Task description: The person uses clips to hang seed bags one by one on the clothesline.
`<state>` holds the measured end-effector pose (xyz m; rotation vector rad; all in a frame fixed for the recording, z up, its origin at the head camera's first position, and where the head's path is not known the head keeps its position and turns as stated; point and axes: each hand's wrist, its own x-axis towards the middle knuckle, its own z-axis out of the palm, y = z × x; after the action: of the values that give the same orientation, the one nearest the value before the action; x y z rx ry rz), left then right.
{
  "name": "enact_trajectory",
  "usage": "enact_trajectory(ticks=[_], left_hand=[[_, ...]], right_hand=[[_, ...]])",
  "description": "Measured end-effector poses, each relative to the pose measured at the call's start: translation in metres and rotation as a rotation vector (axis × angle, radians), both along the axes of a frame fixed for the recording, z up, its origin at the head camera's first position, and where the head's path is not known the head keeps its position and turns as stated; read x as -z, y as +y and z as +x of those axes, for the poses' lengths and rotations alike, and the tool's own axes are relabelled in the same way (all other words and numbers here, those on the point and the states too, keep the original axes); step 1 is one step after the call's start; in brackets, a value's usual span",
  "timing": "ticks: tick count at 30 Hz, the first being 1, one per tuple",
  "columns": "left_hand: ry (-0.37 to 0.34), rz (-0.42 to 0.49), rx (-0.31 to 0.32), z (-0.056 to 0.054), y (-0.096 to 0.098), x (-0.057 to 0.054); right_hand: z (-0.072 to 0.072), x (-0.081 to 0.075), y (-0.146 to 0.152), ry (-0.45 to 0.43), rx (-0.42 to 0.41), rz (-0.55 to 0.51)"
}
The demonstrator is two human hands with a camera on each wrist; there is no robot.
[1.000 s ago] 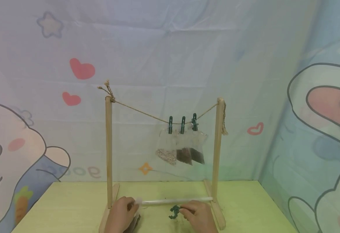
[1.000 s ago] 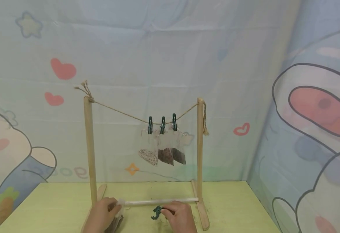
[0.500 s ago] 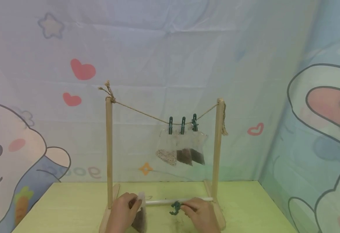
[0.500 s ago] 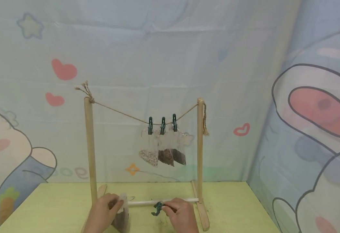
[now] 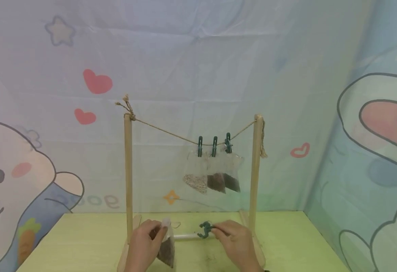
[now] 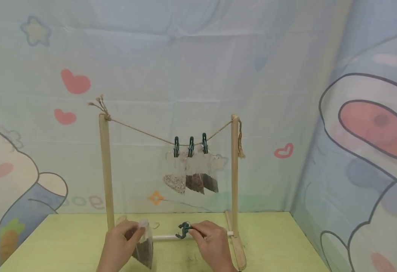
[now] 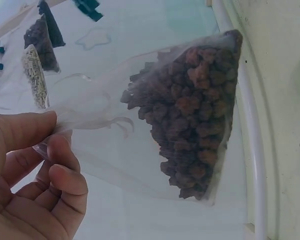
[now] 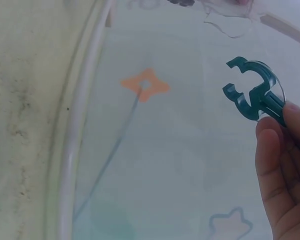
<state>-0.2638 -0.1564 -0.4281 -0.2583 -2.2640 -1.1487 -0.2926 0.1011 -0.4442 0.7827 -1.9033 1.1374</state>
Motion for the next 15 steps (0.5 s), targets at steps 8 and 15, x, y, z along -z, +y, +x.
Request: enact_trajectory(ticks=[8, 15], left_hand=[[0.093, -0.04, -0.007, -0.009, 0.004, -0.011], [0.149, -0.065, 0.035, -0.018, 0.01, -0.021]], right_hand=[[-0.012, -0.027, 0.005, 0.182, 0.0, 0.057], [-0.018, -0.056, 0.005, 0.294, -0.024, 0.112]])
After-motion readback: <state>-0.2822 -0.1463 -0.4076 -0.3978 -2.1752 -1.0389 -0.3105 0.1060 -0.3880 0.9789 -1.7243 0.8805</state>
